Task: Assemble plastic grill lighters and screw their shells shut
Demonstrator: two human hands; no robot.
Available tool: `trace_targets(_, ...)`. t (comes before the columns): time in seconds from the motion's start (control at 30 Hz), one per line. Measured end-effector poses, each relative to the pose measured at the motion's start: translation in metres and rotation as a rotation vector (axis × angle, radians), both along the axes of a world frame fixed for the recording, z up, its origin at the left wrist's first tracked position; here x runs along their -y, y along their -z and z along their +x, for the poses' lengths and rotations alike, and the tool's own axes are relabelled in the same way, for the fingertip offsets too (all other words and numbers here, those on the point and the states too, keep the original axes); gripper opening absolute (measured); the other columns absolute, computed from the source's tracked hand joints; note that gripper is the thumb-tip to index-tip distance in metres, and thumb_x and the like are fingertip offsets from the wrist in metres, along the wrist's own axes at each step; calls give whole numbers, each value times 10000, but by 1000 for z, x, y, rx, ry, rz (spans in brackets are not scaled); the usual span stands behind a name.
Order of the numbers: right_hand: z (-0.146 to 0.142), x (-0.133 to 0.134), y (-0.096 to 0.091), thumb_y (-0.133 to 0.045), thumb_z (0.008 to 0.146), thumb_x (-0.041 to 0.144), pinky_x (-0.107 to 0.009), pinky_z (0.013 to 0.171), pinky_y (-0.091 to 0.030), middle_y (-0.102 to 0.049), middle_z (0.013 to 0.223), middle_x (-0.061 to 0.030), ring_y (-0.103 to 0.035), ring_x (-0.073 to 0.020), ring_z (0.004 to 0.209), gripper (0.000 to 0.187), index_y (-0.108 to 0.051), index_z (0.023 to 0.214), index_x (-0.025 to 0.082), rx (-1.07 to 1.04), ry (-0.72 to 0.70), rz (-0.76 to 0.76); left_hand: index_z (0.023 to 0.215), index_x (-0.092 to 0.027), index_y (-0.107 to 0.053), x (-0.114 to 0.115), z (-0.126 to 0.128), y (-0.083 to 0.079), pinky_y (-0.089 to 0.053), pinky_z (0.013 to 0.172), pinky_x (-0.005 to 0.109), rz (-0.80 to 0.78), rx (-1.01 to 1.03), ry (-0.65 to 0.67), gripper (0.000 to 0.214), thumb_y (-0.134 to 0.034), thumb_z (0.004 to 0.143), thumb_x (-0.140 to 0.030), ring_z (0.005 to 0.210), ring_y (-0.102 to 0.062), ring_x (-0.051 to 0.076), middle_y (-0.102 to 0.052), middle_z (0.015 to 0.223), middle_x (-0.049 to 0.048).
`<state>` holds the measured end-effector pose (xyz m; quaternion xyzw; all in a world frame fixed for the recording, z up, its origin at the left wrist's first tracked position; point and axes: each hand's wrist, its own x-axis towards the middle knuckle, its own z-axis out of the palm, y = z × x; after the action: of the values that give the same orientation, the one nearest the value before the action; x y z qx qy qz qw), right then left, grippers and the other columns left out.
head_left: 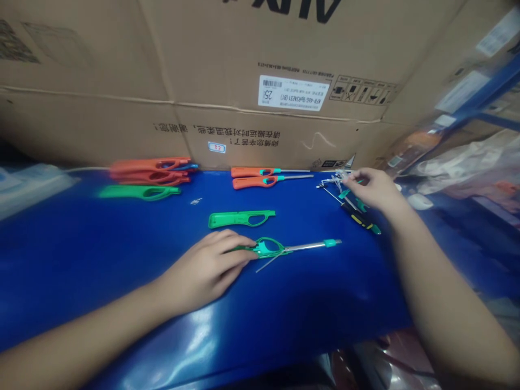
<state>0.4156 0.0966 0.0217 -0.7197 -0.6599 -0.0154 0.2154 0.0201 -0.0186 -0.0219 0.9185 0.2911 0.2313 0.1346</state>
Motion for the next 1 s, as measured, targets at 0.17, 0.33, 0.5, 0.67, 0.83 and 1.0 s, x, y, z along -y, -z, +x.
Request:
trace_targets(0.17, -82, 39, -8, -757, 751, 581, -256, 519, -407, -647, 728, -9, -498, -111, 549, 430, -655, 896, 189, -757, -429, -191, 1227, -234, -682, 5, 7, -3, -539, 992, 434, -62, 117, -69, 282, -551, 982, -185, 1141, -644, 229, -699, 1218, 84)
trace_targets(0.33, -147, 90, -4, -811, 741, 483, -256, 588, -452, -650, 741, -4, -547, -114, 627, 336, -652, 802, 192, -980, -713, -511, 1389, -219, -595, 15, 19, -10, -560, 1033, 420, -277, 439, -254, 471, -667, 939, -338, 1152, -688, 234, -701, 1291, 98)
trace_targets(0.5, -172, 115, 11, -785, 763, 411, -253, 497, -388, -582, 628, 23, -450, -105, 541, 224, -706, 792, 203, -980, -734, -500, 1329, -215, -660, 19, 25, -16, -622, 928, 338, -476, 579, -212, 400, -666, 937, -293, 1086, -727, 216, -722, 1263, 78)
trace_targets(0.67, -174, 115, 21, -655, 868, 340, -284, 527, -454, -658, 695, -17, -534, -127, 568, 152, -710, 818, 207, -919, -830, -412, 1279, -194, -694, 18, 21, -16, -646, 776, 286, -624, 601, -200, 340, -641, 952, -270, 826, -760, 161, -760, 1166, 73)
trace_targets(0.83, -159, 109, 23, -635, 882, 237, -291, 523, -481, -647, 835, -28, -535, -128, 593, 160, -696, 1031, 233, -719, -874, -107, 1151, -169, -725, 13, 13, -14, -589, 712, 232, -580, 547, -214, 232, -627, 959, -254, 738, -695, 123, -775, 939, 41)
trace_targets(1.0, -148, 104, 24, -611, 909, 175, -352, 779, -570, -608, 1183, -84, -634, -192, 956, 399, -614, 1292, 289, -417, -978, 74, 1109, -153, -710, 11, 10, -13, -552, 693, 239, -659, 558, -200, 212, -626, 960, -279, 741, -656, 130, -751, 929, 53)
